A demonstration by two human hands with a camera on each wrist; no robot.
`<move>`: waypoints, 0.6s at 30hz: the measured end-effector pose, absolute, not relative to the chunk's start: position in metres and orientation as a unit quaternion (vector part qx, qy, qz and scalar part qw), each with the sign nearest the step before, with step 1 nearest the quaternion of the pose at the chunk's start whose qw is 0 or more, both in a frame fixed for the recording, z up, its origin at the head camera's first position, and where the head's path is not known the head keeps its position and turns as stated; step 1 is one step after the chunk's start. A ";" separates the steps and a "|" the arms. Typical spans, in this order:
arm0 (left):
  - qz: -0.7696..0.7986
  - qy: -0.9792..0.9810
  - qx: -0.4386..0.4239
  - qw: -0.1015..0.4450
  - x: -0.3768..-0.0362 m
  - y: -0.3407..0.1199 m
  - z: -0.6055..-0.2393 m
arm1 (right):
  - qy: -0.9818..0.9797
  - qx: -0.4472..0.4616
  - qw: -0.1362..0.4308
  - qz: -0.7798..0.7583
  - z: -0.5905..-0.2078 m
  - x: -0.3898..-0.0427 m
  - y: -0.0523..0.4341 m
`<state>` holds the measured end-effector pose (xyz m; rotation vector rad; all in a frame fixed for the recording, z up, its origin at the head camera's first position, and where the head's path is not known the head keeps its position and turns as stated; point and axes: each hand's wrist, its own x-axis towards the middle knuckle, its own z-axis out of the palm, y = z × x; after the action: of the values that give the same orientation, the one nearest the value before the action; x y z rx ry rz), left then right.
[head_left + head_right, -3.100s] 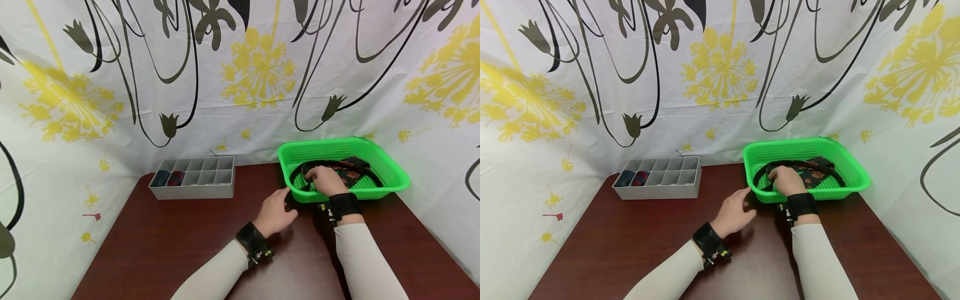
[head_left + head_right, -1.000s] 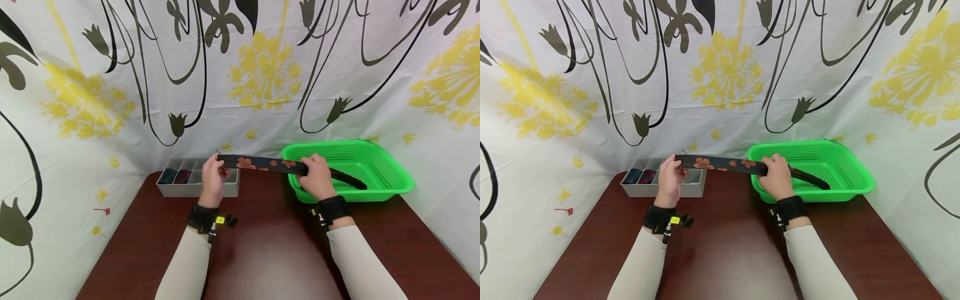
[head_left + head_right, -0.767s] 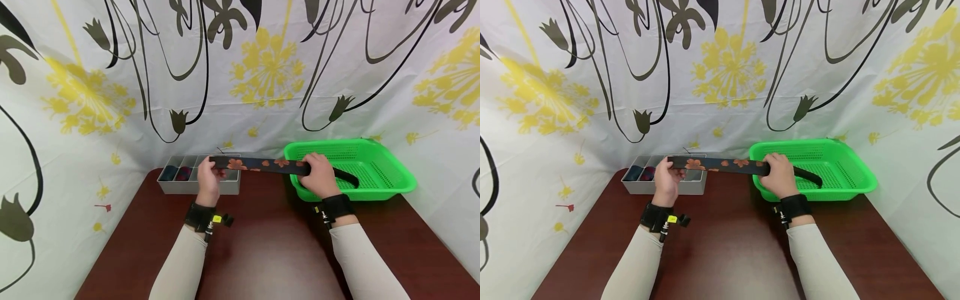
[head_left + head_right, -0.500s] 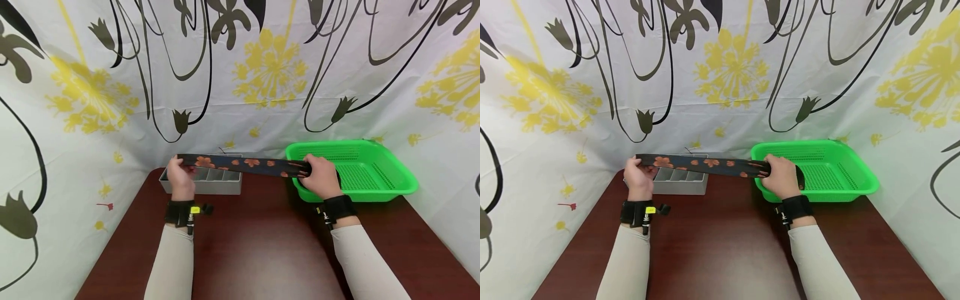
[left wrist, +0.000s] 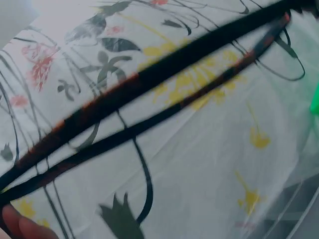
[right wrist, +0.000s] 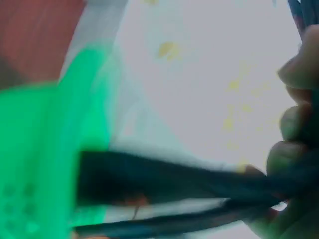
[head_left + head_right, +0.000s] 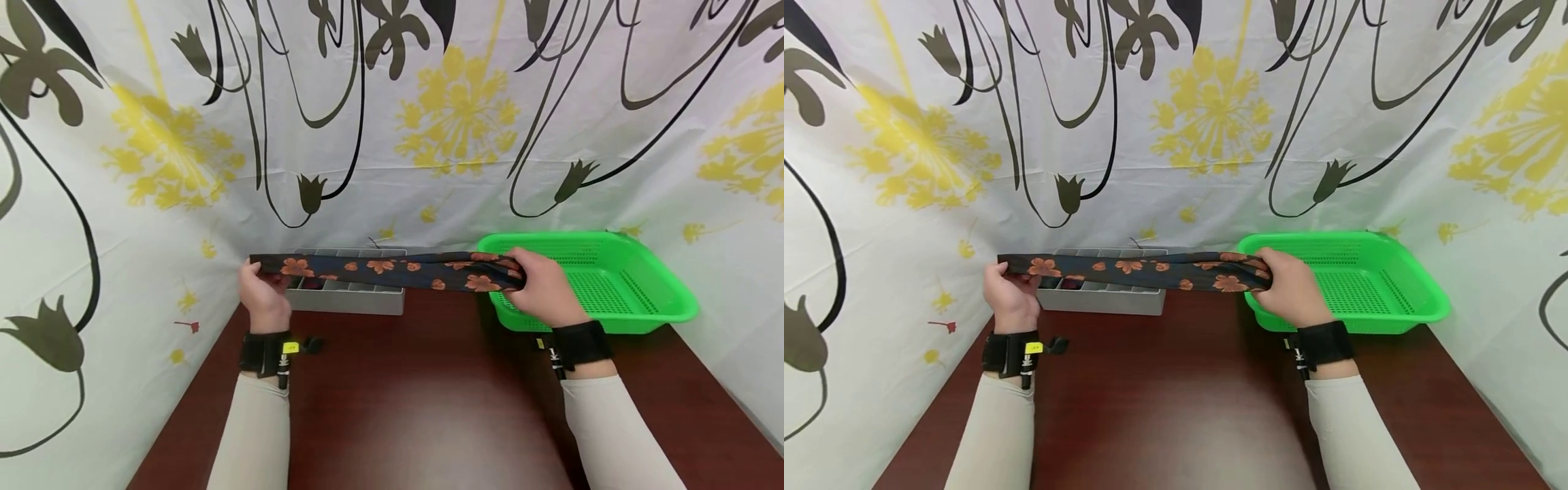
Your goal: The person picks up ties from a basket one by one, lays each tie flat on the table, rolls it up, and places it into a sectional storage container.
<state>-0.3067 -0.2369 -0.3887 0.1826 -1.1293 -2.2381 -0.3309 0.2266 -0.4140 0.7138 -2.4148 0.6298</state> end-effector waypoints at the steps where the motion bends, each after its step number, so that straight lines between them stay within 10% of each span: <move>1: -0.852 -0.427 0.066 0.296 -0.306 -0.245 -0.392 | -0.891 0.281 0.267 0.235 -0.410 -0.324 0.221; 10: -0.879 -0.477 0.015 0.015 -0.279 -0.319 -0.455 | -0.887 0.407 0.079 0.202 -0.426 -0.274 0.160; 18: -0.699 -0.712 0.072 -0.019 -0.252 -0.360 -0.486 | -0.862 0.436 -0.141 0.216 -0.473 -0.268 0.154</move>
<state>-0.2516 -0.3598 -0.4859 0.2279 -2.2639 -2.2223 -0.2679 0.1543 -0.4733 1.5097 -2.9825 0.7464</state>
